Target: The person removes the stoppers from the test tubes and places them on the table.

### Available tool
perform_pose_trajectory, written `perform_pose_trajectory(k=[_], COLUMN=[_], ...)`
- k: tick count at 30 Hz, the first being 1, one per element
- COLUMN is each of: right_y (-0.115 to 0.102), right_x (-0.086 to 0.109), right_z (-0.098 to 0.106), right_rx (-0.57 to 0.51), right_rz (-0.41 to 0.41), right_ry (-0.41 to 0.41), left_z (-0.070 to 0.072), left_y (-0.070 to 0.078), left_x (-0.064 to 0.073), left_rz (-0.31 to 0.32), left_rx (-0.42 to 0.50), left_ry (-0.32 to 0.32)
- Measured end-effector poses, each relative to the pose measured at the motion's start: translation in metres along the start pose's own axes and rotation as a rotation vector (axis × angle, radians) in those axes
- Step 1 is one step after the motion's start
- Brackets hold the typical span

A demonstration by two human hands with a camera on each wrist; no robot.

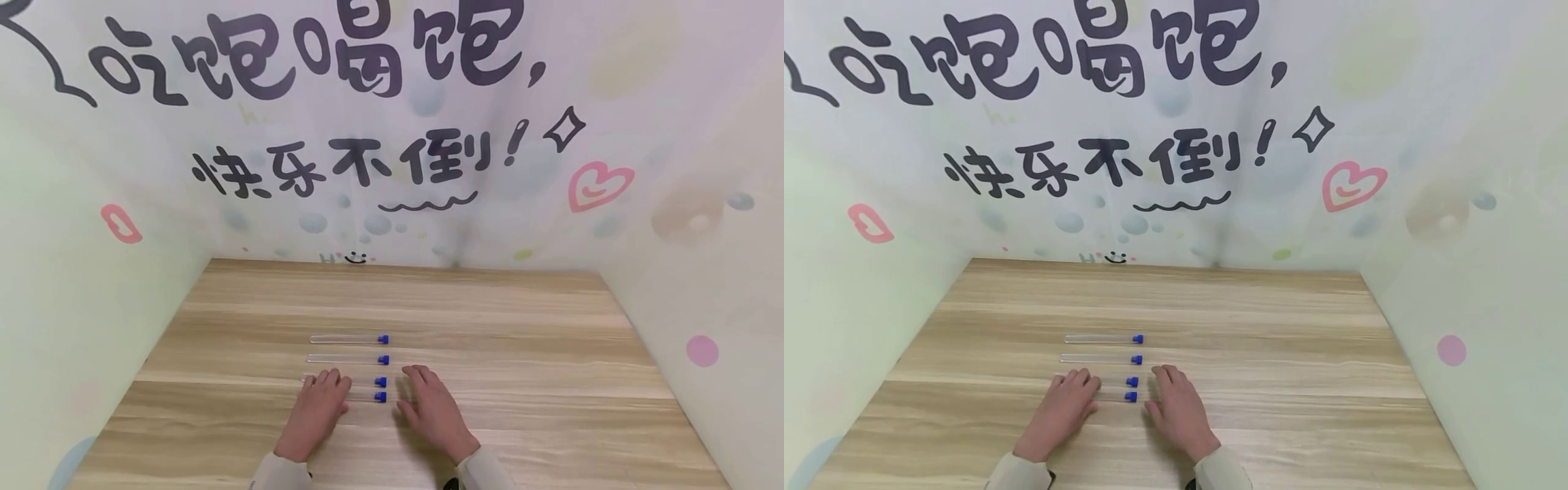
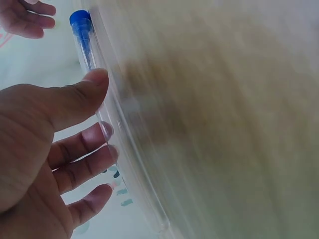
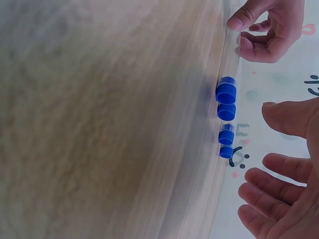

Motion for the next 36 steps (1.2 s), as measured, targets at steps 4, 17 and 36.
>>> perform_pose_trajectory(k=[4,17,36], right_y=[0.000,0.005,0.002], right_x=[0.000,0.004,0.005], right_z=[0.001,0.001,0.007], right_rx=[-0.004,0.004,0.005], right_rz=[0.001,0.004,0.025], right_ry=[-0.001,0.009,-0.003], left_z=[0.000,-0.001,0.016], left_y=[0.001,0.004,0.017], left_x=[-0.001,-0.005,-0.011], left_rz=[-0.002,-0.013,-0.056], left_rx=[-0.003,-0.025,-0.130], left_ry=[-0.015,-0.056,0.042])
Point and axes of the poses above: each hand's wrist, its own x-axis away from the middle knuckle, its own z-axis out of the back of the hand, y = z × x, the point moved 1 cm from there along -x, towards the middle knuckle, and after that the axes turned 10 degrees about -y, right-handed, at the moved point
